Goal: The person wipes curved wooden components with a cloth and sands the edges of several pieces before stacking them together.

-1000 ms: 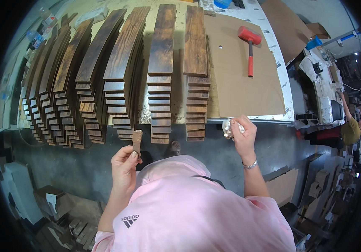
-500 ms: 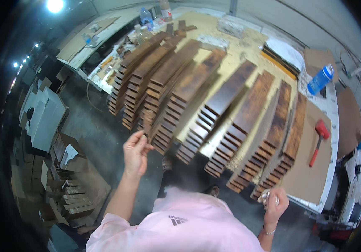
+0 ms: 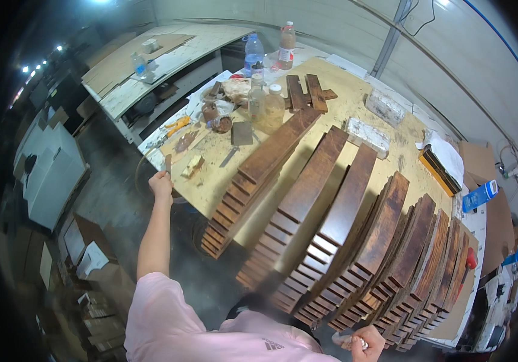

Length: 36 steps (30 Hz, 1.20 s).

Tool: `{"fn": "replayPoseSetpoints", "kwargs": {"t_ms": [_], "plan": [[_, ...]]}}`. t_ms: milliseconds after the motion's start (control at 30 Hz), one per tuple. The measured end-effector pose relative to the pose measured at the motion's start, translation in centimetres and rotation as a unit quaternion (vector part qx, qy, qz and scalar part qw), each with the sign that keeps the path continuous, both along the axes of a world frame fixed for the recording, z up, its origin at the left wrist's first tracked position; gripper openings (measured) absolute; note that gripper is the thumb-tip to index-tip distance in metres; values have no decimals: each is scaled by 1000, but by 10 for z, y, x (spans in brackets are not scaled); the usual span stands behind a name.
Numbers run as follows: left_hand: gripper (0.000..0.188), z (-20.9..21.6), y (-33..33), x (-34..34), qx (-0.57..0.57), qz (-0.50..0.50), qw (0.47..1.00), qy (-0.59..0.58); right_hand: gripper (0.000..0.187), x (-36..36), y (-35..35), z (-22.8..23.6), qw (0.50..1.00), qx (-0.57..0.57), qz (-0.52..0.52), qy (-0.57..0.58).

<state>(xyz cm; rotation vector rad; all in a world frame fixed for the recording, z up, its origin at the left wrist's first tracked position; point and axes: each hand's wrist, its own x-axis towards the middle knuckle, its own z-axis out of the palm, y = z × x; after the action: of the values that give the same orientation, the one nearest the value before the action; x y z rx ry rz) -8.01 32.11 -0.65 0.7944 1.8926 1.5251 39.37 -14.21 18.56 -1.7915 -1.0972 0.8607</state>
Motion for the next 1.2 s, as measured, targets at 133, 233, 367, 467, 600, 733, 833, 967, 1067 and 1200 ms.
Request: {"fn": "replayPoseSetpoints", "kwargs": {"t_ms": [133,233,367,467,600,733,833,967,1067,1200], "plan": [[29,-25,60,-37,-58,5,997,49,9,-35,23,23,993,-25,-3,-111],[34,6,72,2,-164,49,934,313,7,-50,21,27,990,-62,-61,-109],[22,26,56,16,91,-119,989,-8,21,-45,50,11,985,28,6,-172],[19,106,-17,122,132,-335,932,-44,13,-51,66,13,985,38,-46,-160],[29,154,-148,212,171,-700,693,31,19,-48,78,5,992,65,-80,-66],[78,145,-250,279,210,-796,566,32,39,-56,90,11,979,56,-75,179],[70,120,-290,312,273,-724,627,92,46,-41,71,-7,985,58,-7,162],[53,112,-319,340,221,-744,631,-1,48,44,25,8,990,68,107,54],[59,106,-363,368,167,-769,615,-54,28,150,-26,7,963,162,-47,-209],[77,104,-447,433,-36,-777,608,-156,26,317,-90,-15,927,130,-167,-310]]}}
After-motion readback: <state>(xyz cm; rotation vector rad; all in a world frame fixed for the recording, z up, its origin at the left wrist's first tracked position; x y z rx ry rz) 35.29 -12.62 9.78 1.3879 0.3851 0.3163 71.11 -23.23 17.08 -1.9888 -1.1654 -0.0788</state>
